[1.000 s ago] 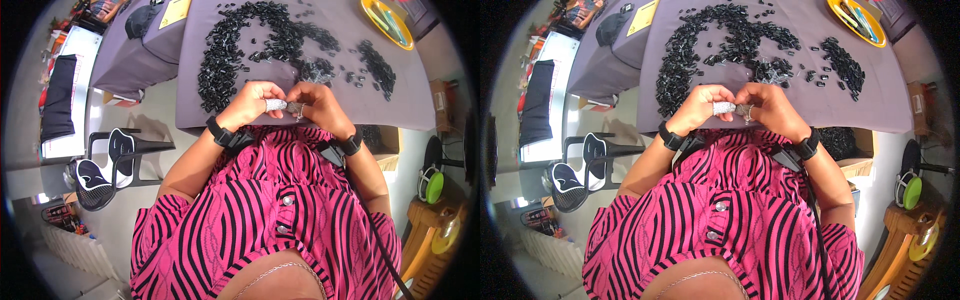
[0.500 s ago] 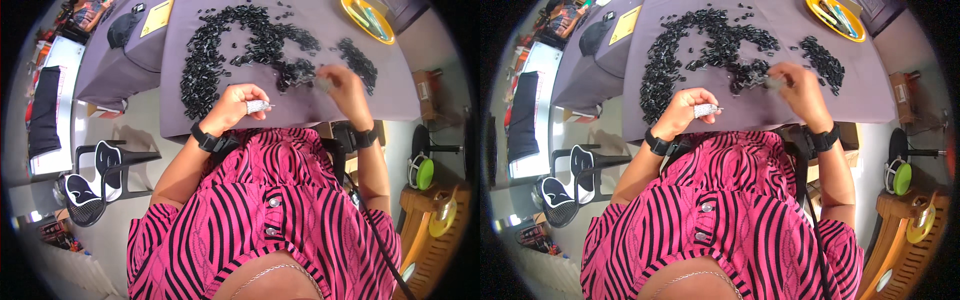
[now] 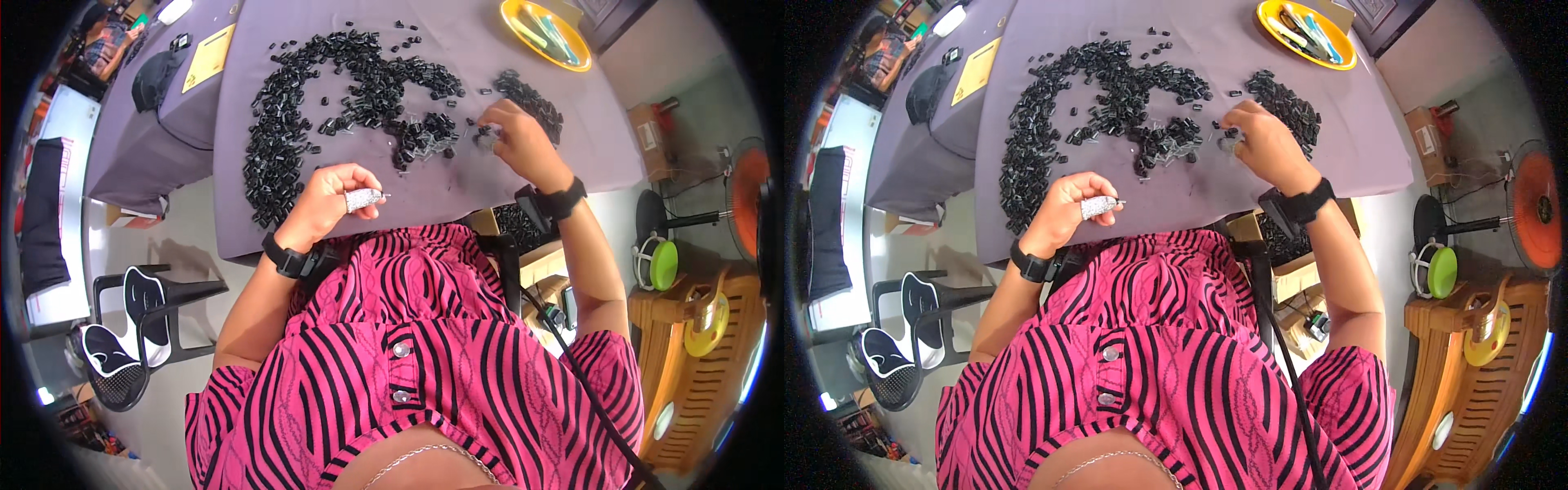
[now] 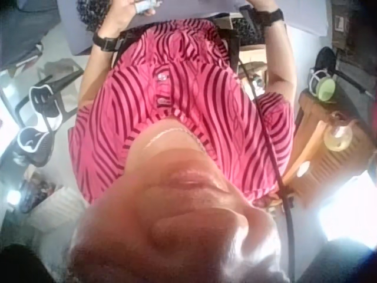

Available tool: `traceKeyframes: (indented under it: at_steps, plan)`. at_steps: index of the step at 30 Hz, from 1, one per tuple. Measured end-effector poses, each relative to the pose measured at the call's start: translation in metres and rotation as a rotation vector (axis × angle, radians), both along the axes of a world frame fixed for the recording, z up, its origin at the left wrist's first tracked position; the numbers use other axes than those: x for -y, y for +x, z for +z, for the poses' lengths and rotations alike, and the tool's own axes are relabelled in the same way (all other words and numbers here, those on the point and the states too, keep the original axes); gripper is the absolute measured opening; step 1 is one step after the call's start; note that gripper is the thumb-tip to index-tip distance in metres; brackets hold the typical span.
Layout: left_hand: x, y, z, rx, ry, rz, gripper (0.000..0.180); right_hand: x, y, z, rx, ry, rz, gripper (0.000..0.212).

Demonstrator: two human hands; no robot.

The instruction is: Sorting small black plastic or rubber components and placing them into a small bag.

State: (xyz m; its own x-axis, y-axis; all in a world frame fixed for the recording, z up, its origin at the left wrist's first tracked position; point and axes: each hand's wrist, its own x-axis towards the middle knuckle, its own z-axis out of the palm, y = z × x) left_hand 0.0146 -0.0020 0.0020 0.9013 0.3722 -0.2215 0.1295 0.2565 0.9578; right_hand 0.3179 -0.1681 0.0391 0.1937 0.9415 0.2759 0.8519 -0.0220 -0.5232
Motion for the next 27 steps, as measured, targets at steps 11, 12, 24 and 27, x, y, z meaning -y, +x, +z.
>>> traceKeyframes:
  at_steps: [11,12,24,27]
  plan:
    - [0.000,0.000,-0.001,0.005,-0.006,-0.004,0.007,0.001,0.054,-0.011,0.024,-0.106,-0.162,0.024]
    - [-0.001,0.001,0.000,0.004,-0.003,-0.002,0.007,-0.001,0.055,-0.007,-0.023,-0.150,-0.222,0.025]
    - [0.001,0.001,0.002,-0.010,-0.013,0.028,0.009,-0.033,0.077,-0.013,0.099,-0.251,-0.098,0.037]
    - [0.000,0.002,0.001,0.015,-0.004,0.025,0.009,-0.018,0.092,-0.021,0.261,-0.061,-0.057,0.038]
